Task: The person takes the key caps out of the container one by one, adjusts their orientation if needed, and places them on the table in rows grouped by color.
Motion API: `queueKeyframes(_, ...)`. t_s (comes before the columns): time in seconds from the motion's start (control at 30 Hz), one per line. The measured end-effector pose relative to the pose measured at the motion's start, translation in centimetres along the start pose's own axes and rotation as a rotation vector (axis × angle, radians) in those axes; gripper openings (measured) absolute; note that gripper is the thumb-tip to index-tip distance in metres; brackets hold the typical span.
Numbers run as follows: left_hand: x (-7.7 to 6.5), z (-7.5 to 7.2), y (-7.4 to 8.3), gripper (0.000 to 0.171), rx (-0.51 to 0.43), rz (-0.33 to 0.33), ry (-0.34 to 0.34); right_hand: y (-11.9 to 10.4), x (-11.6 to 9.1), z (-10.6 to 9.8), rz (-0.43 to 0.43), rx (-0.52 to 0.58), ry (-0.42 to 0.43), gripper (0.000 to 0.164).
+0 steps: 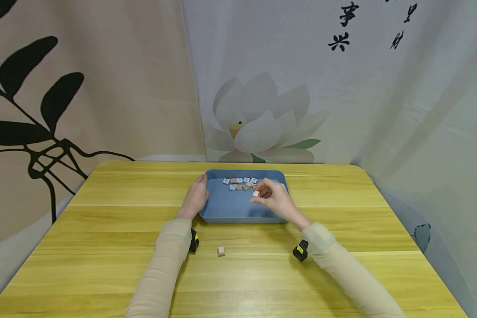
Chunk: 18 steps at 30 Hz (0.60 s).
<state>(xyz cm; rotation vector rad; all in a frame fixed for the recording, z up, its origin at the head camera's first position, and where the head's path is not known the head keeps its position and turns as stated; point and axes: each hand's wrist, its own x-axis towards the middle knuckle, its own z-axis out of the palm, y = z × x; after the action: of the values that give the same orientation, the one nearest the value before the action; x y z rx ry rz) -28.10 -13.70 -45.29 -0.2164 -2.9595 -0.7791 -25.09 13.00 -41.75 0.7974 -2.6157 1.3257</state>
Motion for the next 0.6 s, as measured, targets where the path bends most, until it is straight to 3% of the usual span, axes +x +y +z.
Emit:
queueKeyframes(0.2,0.1,0.0,-0.1,0.055,-0.017,-0.006,-0.008,-0.7,-0.6,0.3,-0.096,-0.01,0.048,0.022)
queueKeyframes(0.6,0.1,0.0,-0.2,0.055,-0.02,-0.012,-0.015,-1.5,-2.2,1.6,-0.052,0.074,0.035,0.022)
